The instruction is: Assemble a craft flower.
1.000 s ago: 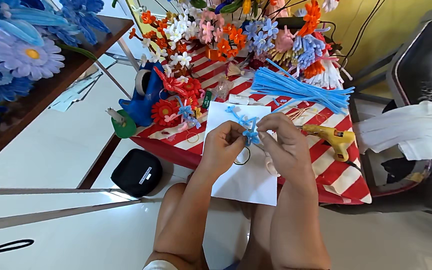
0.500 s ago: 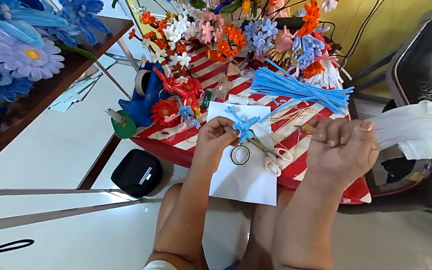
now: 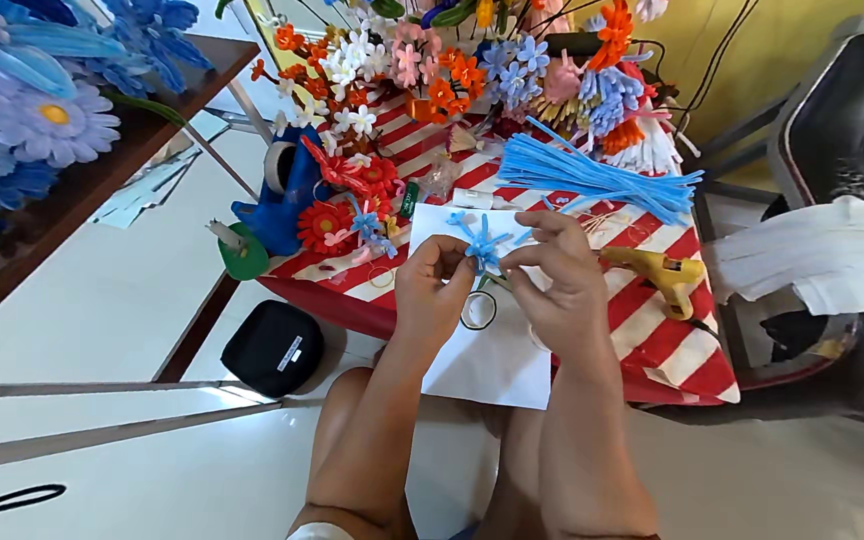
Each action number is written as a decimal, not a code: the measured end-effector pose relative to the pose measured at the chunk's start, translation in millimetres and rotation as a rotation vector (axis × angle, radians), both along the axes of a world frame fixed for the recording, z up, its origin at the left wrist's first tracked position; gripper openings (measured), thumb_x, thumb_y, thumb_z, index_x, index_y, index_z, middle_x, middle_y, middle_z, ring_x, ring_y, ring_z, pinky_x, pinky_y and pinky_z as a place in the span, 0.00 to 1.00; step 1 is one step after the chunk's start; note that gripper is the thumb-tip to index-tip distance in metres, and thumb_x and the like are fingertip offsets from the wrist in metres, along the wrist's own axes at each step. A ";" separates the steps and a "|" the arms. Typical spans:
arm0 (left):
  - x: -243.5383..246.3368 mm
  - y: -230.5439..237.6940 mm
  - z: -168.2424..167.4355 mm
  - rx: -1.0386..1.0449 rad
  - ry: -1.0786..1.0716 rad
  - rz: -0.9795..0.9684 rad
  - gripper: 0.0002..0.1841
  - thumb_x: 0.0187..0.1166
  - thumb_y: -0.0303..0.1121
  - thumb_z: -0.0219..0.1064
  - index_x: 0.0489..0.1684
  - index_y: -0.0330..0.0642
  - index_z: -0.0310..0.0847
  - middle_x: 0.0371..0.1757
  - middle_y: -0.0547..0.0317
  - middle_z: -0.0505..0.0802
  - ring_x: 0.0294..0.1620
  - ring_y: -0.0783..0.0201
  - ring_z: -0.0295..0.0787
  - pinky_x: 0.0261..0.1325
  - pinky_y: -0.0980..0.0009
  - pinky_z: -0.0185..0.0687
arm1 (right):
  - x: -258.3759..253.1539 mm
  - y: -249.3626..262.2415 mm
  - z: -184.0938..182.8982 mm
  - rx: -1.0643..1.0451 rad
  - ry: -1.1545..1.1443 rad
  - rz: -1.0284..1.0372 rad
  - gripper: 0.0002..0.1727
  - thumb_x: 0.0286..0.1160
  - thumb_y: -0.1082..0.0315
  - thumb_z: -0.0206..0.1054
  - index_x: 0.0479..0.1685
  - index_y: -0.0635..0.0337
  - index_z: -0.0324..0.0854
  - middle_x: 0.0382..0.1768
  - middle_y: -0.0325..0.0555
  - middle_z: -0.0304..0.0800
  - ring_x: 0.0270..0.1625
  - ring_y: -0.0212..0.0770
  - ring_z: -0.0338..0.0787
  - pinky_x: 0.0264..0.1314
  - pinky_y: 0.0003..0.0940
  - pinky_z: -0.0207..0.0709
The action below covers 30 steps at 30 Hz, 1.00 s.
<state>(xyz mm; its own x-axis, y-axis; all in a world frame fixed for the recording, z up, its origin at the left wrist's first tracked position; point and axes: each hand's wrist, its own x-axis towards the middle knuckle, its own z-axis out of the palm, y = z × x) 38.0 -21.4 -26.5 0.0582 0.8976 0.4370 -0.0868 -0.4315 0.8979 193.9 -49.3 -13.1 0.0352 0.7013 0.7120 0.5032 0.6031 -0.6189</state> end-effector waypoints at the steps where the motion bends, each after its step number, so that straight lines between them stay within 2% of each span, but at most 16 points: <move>1: -0.1 0.0 -0.3 0.007 0.009 0.002 0.06 0.71 0.18 0.66 0.41 0.34 0.83 0.32 0.65 0.91 0.31 0.78 0.88 0.40 0.79 0.88 | -3.7 1.0 -1.1 -0.006 -0.018 -0.003 0.05 0.69 0.74 0.69 0.29 0.57 0.89 0.67 0.53 0.82 0.75 0.42 0.77 0.75 0.35 0.75; 4: -1.4 -1.0 1.0 0.009 0.022 0.007 0.06 0.71 0.19 0.66 0.41 0.34 0.83 0.32 0.65 0.92 0.31 0.79 0.88 0.40 0.80 0.88 | -10.9 1.7 -1.6 -0.005 -0.049 -0.019 0.07 0.71 0.74 0.67 0.30 0.57 0.90 0.66 0.56 0.82 0.76 0.45 0.76 0.77 0.39 0.72; 7: -3.4 -1.1 2.2 0.004 0.014 -0.004 0.06 0.71 0.18 0.65 0.41 0.33 0.83 0.32 0.64 0.91 0.31 0.79 0.88 0.40 0.81 0.87 | -16.5 -2.6 5.8 0.007 -0.061 -0.028 0.07 0.71 0.77 0.68 0.29 0.64 0.92 0.62 0.65 0.84 0.74 0.48 0.79 0.75 0.35 0.75; 11: -5.8 -0.4 2.1 0.003 0.009 -0.004 0.05 0.71 0.19 0.66 0.40 0.34 0.83 0.32 0.65 0.91 0.30 0.79 0.88 0.39 0.80 0.87 | -13.0 5.5 -5.4 0.032 -0.093 -0.030 0.07 0.71 0.74 0.68 0.31 0.57 0.92 0.65 0.57 0.82 0.77 0.48 0.75 0.79 0.41 0.70; 18: -6.6 -0.9 3.9 -0.033 -0.028 -0.037 0.06 0.71 0.18 0.67 0.40 0.36 0.83 0.31 0.66 0.91 0.30 0.78 0.88 0.39 0.79 0.88 | -9.3 3.4 -3.6 0.004 -0.115 -0.023 0.08 0.71 0.73 0.67 0.31 0.56 0.93 0.66 0.57 0.82 0.77 0.48 0.75 0.79 0.43 0.70; 25: -4.7 1.2 1.6 -0.082 -0.055 -0.082 0.06 0.72 0.18 0.67 0.40 0.37 0.83 0.30 0.66 0.91 0.30 0.76 0.89 0.40 0.77 0.88 | -4.9 -0.7 0.8 -0.018 -0.036 0.009 0.03 0.68 0.73 0.67 0.30 0.60 0.85 0.67 0.52 0.82 0.73 0.38 0.79 0.72 0.30 0.77; 30: -3.2 1.2 1.6 -0.088 -0.062 -0.090 0.06 0.71 0.18 0.67 0.40 0.37 0.83 0.30 0.66 0.91 0.30 0.76 0.89 0.40 0.77 0.88 | -5.3 -0.8 -0.4 -0.063 -0.103 -0.018 0.04 0.64 0.70 0.74 0.33 0.59 0.86 0.70 0.54 0.80 0.76 0.45 0.76 0.74 0.37 0.76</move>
<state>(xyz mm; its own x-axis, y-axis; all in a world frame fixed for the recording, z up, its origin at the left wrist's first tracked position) 34.8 -20.2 -24.9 0.1154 0.9248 0.3624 -0.1785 -0.3396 0.9235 188.6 -50.2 -13.5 -0.0233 0.7446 0.6671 0.5764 0.5552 -0.5996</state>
